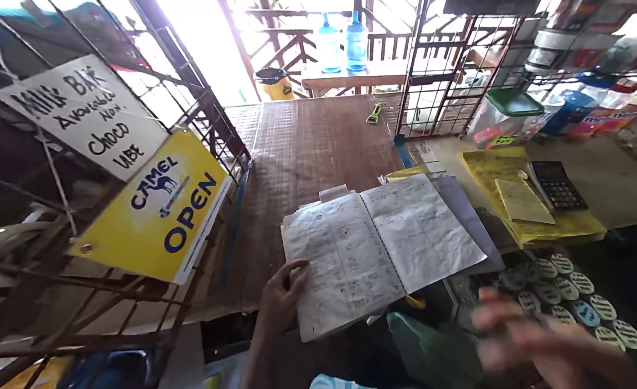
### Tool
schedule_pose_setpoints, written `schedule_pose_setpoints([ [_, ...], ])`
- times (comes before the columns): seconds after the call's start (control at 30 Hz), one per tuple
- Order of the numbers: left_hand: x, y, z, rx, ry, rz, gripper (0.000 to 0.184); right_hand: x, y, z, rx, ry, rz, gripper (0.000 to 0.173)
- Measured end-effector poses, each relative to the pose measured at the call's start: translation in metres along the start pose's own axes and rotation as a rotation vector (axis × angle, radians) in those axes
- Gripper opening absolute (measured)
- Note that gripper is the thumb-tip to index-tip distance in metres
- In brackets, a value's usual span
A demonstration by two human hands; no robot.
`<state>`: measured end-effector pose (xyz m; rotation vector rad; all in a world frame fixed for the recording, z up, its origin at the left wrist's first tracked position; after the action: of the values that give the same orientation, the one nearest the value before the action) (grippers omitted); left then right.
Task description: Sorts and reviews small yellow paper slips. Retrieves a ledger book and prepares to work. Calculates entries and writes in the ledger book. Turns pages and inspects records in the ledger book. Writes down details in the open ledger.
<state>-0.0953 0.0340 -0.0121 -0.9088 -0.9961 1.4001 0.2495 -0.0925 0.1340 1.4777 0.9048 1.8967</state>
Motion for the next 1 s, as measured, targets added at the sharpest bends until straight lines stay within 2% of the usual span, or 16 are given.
schedule_pose_setpoints([
  [0.07, 0.0, 0.0, 0.001, -0.017, -0.006, -0.011, 0.029, -0.021, -0.062, 0.023, -0.62, -0.219, -0.148, 0.05],
  [0.13, 0.0, 0.002, 0.001, -0.033, -0.022, 0.012, 0.033, -0.042, -0.112, 0.036, -1.069, -0.295, -0.338, 0.089],
  [0.17, 0.0, 0.003, 0.001, -0.029, -0.029, 0.026, 0.037, -0.051, -0.129, 0.039, -1.181, -0.298, -0.443, 0.101],
  [0.23, 0.0, 0.005, 0.0, -0.016, -0.033, 0.049, 0.044, -0.062, -0.148, 0.041, -1.255, -0.324, -0.555, 0.109],
  [0.4, -0.001, 0.003, 0.0, -0.02, -0.064, 0.028, 0.045, -0.05, -0.161, 0.028, -1.296, -0.297, -0.569, 0.111],
  [0.47, -0.002, 0.003, 0.0, -0.024, -0.077, 0.029, 0.045, -0.037, -0.165, 0.018, -1.27, -0.277, -0.511, 0.107],
  [0.6, -0.003, 0.001, 0.0, -0.035, -0.068, 0.025, 0.04, -0.013, -0.164, -0.016, -1.013, -0.326, -0.292, 0.075],
  [0.67, -0.003, 0.001, -0.001, -0.047, -0.055, 0.011, 0.035, -0.009, -0.16, -0.037, -0.929, -0.325, -0.129, 0.066],
  [0.8, -0.002, 0.003, 0.0, -0.068, -0.041, -0.033, 0.03, -0.011, -0.151, -0.076, -0.794, -0.177, 0.171, 0.049],
  [0.9, -0.002, 0.001, 0.002, -0.054, -0.069, -0.006, 0.025, -0.015, -0.154, -0.097, -0.742, -0.04, 0.258, 0.041],
  [1.0, -0.003, -0.001, 0.005, -0.089, -0.102, 0.011, 0.03, -0.023, -0.163, -0.104, -0.785, 0.017, 0.258, 0.036],
])
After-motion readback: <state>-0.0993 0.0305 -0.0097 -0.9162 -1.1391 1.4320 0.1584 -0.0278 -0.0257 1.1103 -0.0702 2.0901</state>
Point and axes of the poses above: each hand's wrist, its own x-axis towards the middle knuckle, its own z-axis out of the back of the hand, y = z × x, the point moved 6 cm from there along x, towards the middle knuckle, and after that the axes turned 5 degrees about -x, right-handed, at the moved point
